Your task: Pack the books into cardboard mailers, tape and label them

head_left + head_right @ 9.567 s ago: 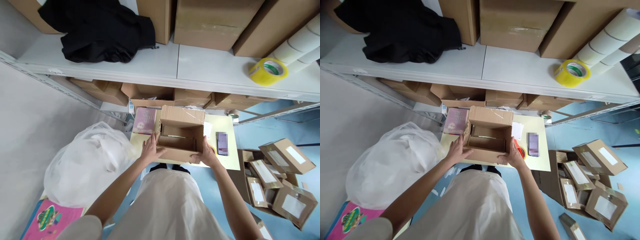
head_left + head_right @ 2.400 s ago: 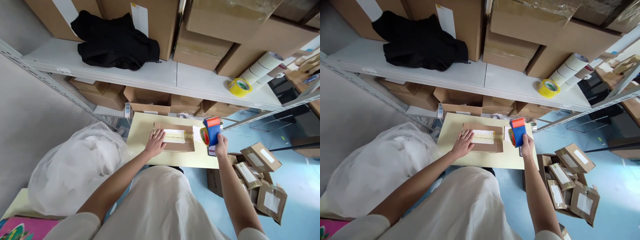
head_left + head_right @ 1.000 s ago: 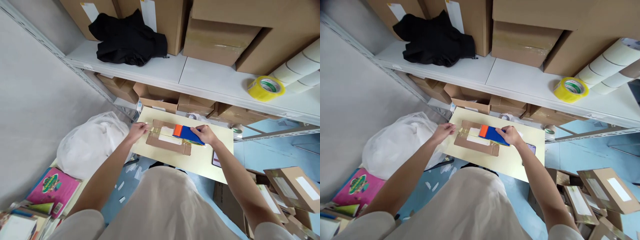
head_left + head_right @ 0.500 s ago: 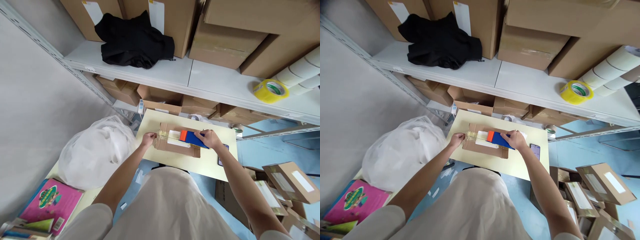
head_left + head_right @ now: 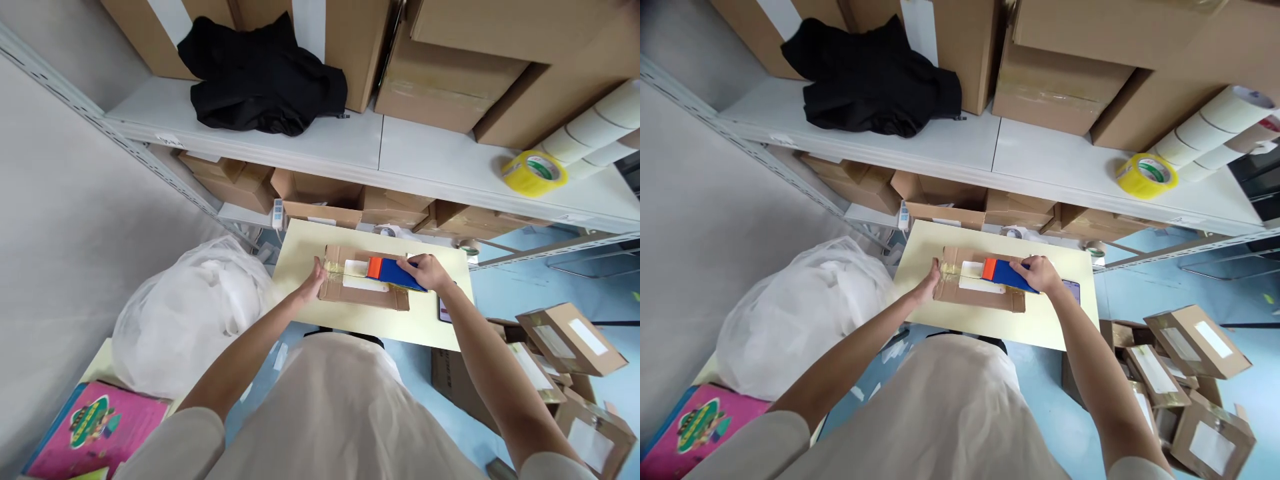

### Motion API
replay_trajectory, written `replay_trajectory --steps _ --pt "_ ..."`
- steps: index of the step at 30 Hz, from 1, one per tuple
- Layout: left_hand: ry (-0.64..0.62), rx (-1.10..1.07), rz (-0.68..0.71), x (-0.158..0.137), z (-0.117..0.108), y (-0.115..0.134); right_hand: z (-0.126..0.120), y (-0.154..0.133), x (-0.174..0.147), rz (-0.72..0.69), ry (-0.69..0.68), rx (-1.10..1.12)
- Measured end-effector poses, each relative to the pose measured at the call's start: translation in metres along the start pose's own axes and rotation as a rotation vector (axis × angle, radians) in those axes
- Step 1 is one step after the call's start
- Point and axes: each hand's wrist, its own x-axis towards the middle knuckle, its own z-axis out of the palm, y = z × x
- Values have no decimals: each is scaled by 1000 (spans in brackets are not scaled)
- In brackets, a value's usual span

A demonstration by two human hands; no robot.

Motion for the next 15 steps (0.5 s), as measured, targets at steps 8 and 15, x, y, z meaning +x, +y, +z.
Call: replay_trajectory --steps 8,15 --pt "-300 669 448 25 -32 58 -4 -2 -3 -2 -23 30" --pt "-353 772 392 33 -27 59 -12 -7 -3 0 -127 -11"
